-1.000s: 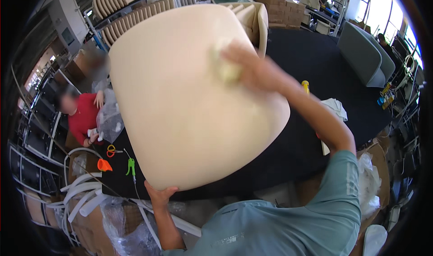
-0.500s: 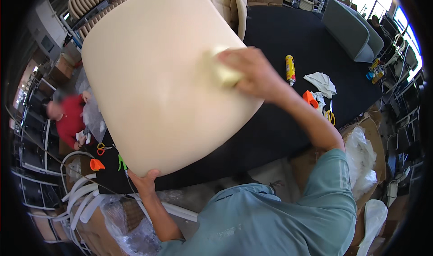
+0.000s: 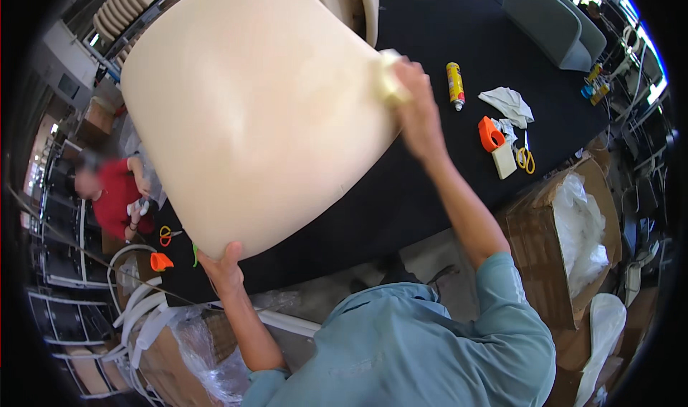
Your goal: Cleaning a padded chair seat with spray and a sponge.
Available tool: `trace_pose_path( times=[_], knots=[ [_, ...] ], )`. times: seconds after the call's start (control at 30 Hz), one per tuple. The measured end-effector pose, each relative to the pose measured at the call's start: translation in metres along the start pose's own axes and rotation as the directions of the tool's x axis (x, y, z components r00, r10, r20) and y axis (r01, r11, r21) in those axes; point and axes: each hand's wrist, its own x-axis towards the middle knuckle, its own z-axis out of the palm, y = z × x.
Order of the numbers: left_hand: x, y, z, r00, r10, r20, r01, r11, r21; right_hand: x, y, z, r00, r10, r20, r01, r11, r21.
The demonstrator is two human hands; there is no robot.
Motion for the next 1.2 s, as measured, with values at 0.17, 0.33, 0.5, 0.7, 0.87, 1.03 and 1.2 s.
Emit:
trace_pose_path(
  times=[0.17,0.33,0.5,0.7,0.87,1.03,1.2],
  knots=[
    [0.004,-0.001,0.003,1.0,-0.011,0.028,0.01,1.0,0.018,-0.04,0.002,0.015,0.9,0.43,-0.069,-0.359,0.823,0.441],
    [0.006,0.007,0.014,1.0,-0.007,0.017,0.006,0.999,0.039,-0.135,-0.073,0.095,0.994,0.107,-0.034,-0.099,0.977,0.188],
    [0.007,0.011,-0.013,0.971,0.007,0.24,-0.024,0.997,0.07,-0.116,-0.083,0.089,0.936,-0.348,0.056,0.352,0.914,-0.202],
    [-0.003,0.001,0.005,0.949,0.032,0.314,-0.062,0.994,0.086,-0.055,-0.041,0.028,0.986,-0.164,-0.025,0.155,0.966,-0.206],
    [-0.011,0.006,0.011,0.95,-0.004,0.312,-0.01,0.999,0.043,-0.057,-0.168,0.044,0.432,-0.568,0.701,0.651,0.734,0.194],
    [-0.02,0.01,0.005,0.942,0.039,0.333,-0.075,0.993,0.094,0.037,-0.145,0.069,0.485,-0.525,0.699,0.679,0.73,0.078],
    [-0.038,0.024,0.008,0.942,0.044,0.332,-0.098,0.984,0.146,0.088,-0.124,0.061,0.551,-0.503,0.666,0.685,0.729,-0.016]
  ],
)
